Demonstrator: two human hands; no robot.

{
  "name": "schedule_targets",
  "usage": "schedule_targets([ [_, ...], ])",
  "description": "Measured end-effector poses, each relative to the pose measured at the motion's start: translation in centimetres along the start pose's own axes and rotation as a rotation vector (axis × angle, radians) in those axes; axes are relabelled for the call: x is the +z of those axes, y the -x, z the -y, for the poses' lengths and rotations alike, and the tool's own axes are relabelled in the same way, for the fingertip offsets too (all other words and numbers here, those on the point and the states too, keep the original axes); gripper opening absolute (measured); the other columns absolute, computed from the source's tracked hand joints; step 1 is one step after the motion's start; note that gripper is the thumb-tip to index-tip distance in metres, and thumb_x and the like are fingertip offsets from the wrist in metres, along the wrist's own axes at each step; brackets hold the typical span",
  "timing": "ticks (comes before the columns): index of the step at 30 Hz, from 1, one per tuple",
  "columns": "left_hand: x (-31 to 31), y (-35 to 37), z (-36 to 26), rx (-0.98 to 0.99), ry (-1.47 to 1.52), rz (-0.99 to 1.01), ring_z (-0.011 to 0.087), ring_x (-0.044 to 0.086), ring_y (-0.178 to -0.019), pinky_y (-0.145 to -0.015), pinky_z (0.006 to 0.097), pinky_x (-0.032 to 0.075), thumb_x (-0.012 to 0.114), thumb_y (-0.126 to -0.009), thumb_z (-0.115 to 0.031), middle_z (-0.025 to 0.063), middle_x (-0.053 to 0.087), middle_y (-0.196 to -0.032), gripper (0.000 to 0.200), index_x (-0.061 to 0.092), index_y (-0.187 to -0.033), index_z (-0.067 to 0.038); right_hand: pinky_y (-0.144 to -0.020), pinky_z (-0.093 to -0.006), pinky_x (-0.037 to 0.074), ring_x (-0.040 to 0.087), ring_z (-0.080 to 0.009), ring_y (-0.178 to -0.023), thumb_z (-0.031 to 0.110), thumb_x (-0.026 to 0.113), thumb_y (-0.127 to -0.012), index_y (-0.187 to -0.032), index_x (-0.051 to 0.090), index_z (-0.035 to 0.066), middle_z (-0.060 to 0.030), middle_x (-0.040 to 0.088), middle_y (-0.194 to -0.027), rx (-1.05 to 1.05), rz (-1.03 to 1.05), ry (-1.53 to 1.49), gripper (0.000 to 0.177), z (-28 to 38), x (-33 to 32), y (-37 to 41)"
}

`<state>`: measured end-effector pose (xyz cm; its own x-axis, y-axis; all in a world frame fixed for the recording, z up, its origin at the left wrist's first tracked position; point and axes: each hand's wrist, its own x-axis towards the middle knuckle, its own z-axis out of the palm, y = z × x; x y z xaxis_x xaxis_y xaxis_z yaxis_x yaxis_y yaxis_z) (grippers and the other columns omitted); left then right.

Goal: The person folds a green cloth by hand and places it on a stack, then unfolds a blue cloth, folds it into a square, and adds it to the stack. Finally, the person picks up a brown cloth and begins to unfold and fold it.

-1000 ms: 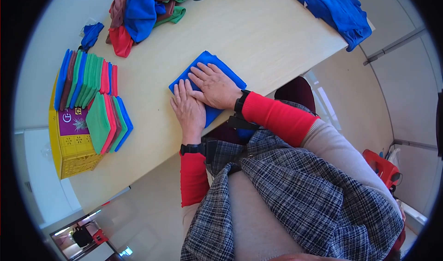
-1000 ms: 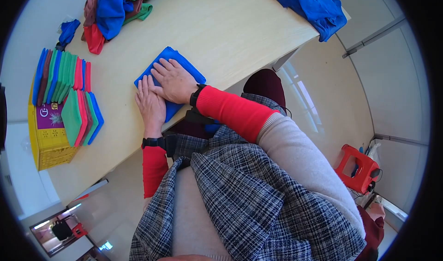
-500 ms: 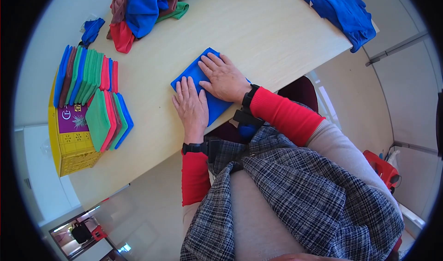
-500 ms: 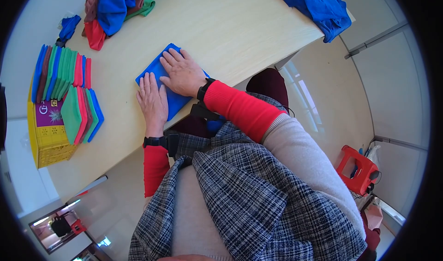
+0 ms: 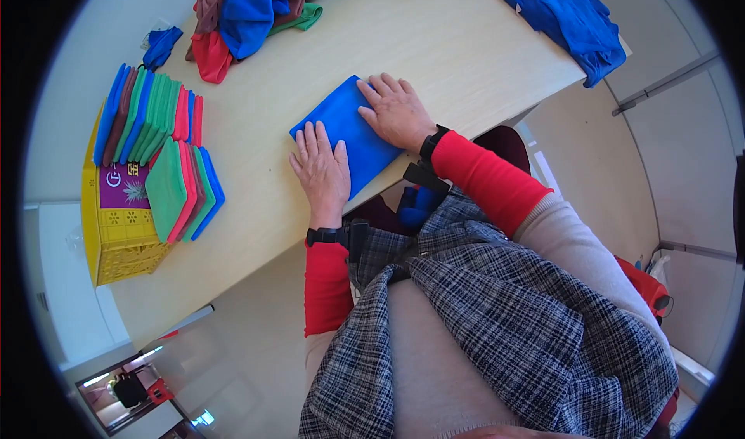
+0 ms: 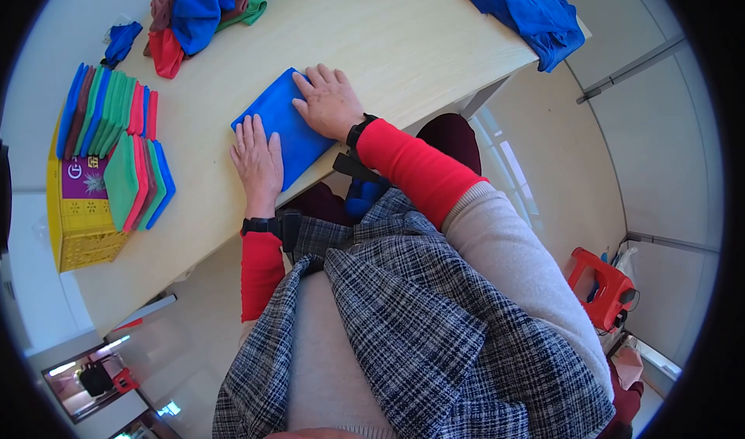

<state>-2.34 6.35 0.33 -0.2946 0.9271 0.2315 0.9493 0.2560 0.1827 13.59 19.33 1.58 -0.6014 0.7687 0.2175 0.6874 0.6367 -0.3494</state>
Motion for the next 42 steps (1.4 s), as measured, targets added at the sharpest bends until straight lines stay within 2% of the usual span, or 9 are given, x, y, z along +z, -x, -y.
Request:
schedule_targets([
  [12,0.3,0.9,0.9,0.023,0.046,-0.026,0.0359,0.022,-0.156,-0.123,0.0592,0.015,0.041,-0.108,-0.04,0.0169,0.031,-0.166,0.062,0.035,-0.158,-0.004,-0.124,-0.0487,0.024,0.035,-0.0336,-0.15,0.044,0.042,-0.106,-0.149,0.05,0.009,-0.0137,0.047,-0.156,-0.009,-0.076,0.037,0.055,-2.7,0.4,1.1],
  [14,0.3,0.9,0.9,0.027,0.034,-0.023,0.0354,0.021,-0.156,-0.124,0.0583,0.015,0.041,-0.109,-0.04,0.0162,0.031,-0.166,0.061,0.034,-0.158,-0.004,-0.124,-0.0485,0.023,0.034,-0.0336,-0.15,0.044,0.042,-0.107,-0.149,0.051,0.009,-0.0138,0.046,-0.157,-0.005,-0.061,0.036,0.055,-2.8,0.2,1.2],
  [17,0.0,0.8,0.9,0.035,0.095,-0.029,0.0395,0.024,-0.154,-0.122,0.0621,0.018,0.044,-0.107,-0.039,0.0207,0.032,-0.164,0.063,0.036,-0.156,-0.001,-0.125,-0.0483,0.022,0.033,-0.0337,-0.151,0.044,0.041,-0.107,-0.149,0.051,0.01,-0.0139,0.045,-0.158,0.005,-0.038,0.031,0.055,-2.7,-0.2,1.2],
  [29,-1.1,0.0,1.4,0.129,0.198,0.029,0.0456,0.025,-0.151,-0.12,0.0607,0.022,0.046,-0.105,-0.036,0.0234,0.03,-0.163,0.063,0.036,-0.156,0.001,-0.127,-0.0475,0.016,0.027,-0.0335,-0.154,0.043,0.04,-0.108,-0.153,0.048,0.011,-0.0133,0.039,-0.162,0.035,0.05,0.019,0.055,-2.7,-0.5,0.6],
  [42,-1.8,-1.0,2.0,0.192,0.166,0.114,0.0468,0.027,-0.15,-0.119,0.0594,0.024,0.045,-0.105,-0.035,0.0245,0.031,-0.163,0.063,0.036,-0.155,0.001,-0.128,-0.0497,0.014,0.025,-0.0324,-0.155,0.044,0.038,-0.108,-0.155,0.044,0.013,-0.0133,0.036,-0.164,0.059,0.069,0.026,0.057,-2.6,-0.7,0.6],
])
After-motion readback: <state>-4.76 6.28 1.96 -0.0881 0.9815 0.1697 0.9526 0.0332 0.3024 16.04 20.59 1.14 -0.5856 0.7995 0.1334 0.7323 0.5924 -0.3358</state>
